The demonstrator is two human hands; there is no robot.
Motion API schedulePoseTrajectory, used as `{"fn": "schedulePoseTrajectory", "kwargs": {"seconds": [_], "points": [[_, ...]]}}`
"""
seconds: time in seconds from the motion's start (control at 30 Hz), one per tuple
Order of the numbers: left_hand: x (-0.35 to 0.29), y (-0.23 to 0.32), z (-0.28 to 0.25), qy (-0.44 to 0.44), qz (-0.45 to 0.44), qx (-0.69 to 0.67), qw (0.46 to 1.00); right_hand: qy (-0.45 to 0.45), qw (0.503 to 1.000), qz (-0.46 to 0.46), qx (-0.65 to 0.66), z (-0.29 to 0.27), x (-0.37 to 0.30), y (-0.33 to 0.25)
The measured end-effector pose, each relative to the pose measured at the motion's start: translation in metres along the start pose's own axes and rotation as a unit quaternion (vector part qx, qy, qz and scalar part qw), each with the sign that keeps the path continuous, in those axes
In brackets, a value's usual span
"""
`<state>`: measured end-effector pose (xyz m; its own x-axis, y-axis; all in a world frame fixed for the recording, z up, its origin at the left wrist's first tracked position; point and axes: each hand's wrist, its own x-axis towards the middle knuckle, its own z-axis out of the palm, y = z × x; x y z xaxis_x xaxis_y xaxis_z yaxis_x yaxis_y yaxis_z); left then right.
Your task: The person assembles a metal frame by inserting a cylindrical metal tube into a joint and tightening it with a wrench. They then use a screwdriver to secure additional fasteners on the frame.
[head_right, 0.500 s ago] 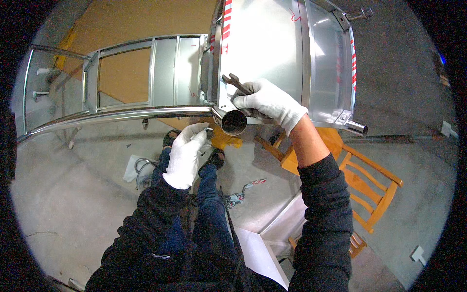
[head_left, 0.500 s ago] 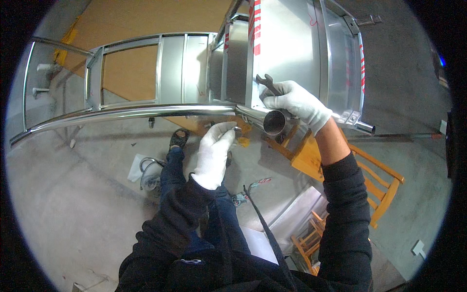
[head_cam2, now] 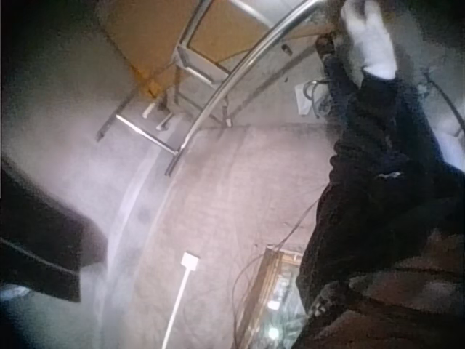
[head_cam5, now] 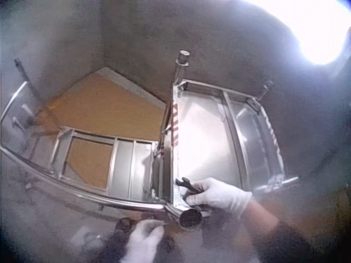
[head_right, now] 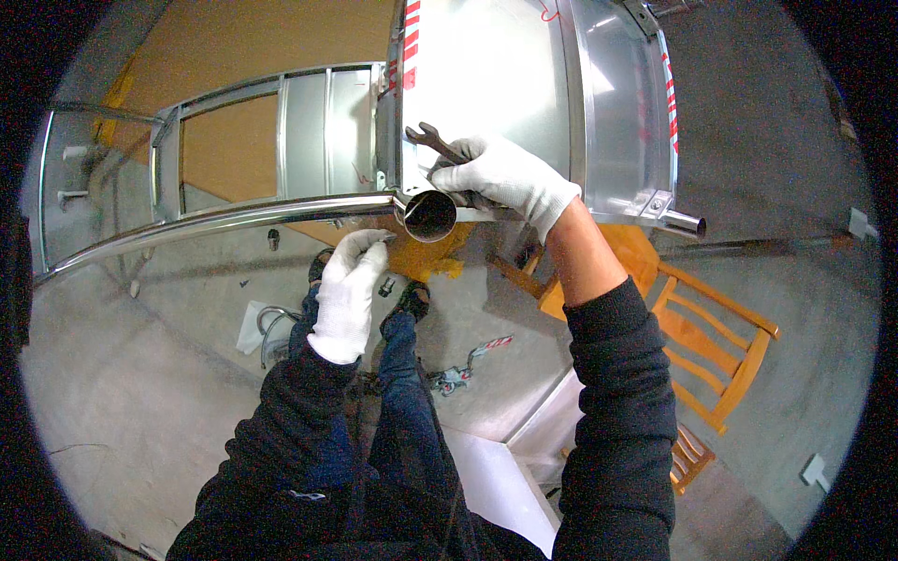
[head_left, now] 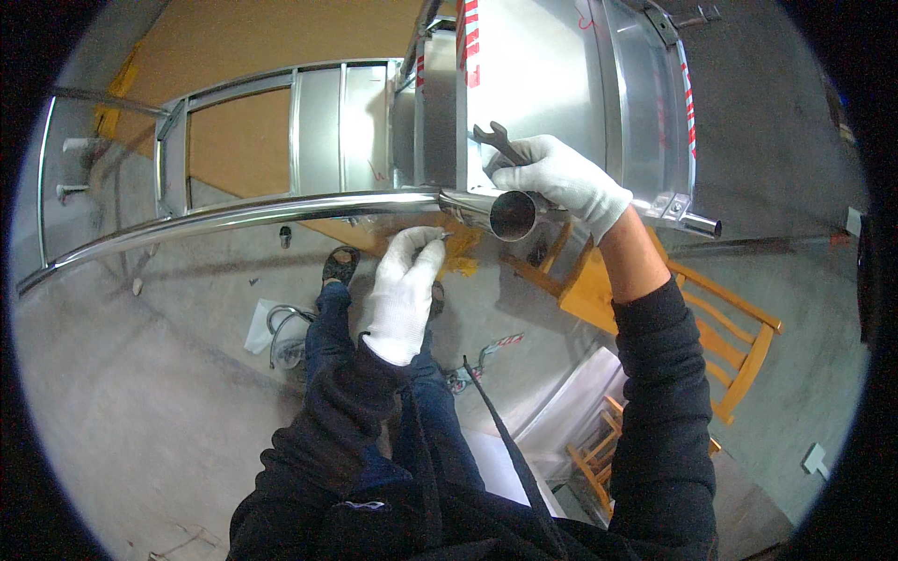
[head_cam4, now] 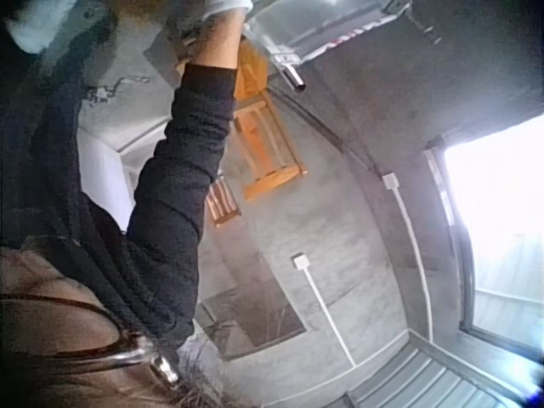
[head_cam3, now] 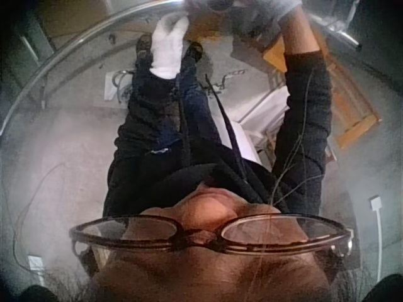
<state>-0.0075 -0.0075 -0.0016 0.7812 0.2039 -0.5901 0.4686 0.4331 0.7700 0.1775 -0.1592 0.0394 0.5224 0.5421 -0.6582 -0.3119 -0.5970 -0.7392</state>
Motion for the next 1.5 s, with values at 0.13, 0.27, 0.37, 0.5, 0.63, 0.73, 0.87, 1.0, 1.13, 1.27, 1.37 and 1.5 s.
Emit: {"fn": "schedulePoseTrajectory", "kwargs": {"seconds": [0.13, 0.27, 0.37, 0.5, 0.63, 0.73, 0.87, 1.0, 1.13, 1.27, 1.37, 1.5], "points": [[0.001, 0.002, 0.000, 0.014, 0.033, 0.012, 0.999, -0.003, 0.999, 0.033, 0.008, 0.002, -0.005, -0.010], [0.001, 0.006, 0.004, -0.010, 0.016, -0.031, 0.999, -0.011, 0.999, 0.017, 0.027, 0.003, -0.004, -0.007], [0.001, 0.006, 0.008, -0.005, 0.006, -0.037, 0.999, -0.003, 0.999, 0.032, 0.008, 0.001, -0.006, -0.008], [0.003, 0.007, 0.010, -0.026, -0.005, -0.064, 0.998, 0.002, 1.000, 0.010, -0.004, 0.000, -0.001, -0.001], [0.003, 0.004, 0.009, -0.030, -0.032, -0.094, 0.995, -0.004, 0.999, 0.039, 0.010, 0.001, -0.007, -0.010], [0.002, 0.002, 0.012, -0.041, -0.044, -0.115, 0.992, -0.004, 1.000, 0.011, 0.017, 0.001, -0.001, 0.002], [0.003, -0.001, 0.015, -0.046, -0.020, -0.147, 0.988, 0.004, 1.000, 0.005, 0.010, 0.002, 0.000, 0.004], [0.002, 0.000, 0.013, -0.026, -0.004, -0.144, 0.989, -0.001, 0.999, 0.054, 0.005, 0.002, -0.006, -0.010], [0.004, 0.001, 0.011, -0.033, -0.001, -0.118, 0.992, 0.004, 1.000, 0.028, 0.000, 0.000, -0.001, 0.000], [0.001, 0.004, 0.014, -0.056, -0.027, -0.142, 0.988, -0.001, 1.000, 0.015, 0.012, -0.002, 0.001, 0.006], [-0.001, 0.002, 0.016, -0.069, -0.055, -0.198, 0.976, -0.002, 1.000, -0.003, 0.010, -0.001, 0.002, 0.007], [0.000, 0.001, 0.016, -0.052, -0.056, -0.234, 0.969, 0.009, 1.000, 0.004, 0.005, 0.002, 0.001, 0.003]]}}
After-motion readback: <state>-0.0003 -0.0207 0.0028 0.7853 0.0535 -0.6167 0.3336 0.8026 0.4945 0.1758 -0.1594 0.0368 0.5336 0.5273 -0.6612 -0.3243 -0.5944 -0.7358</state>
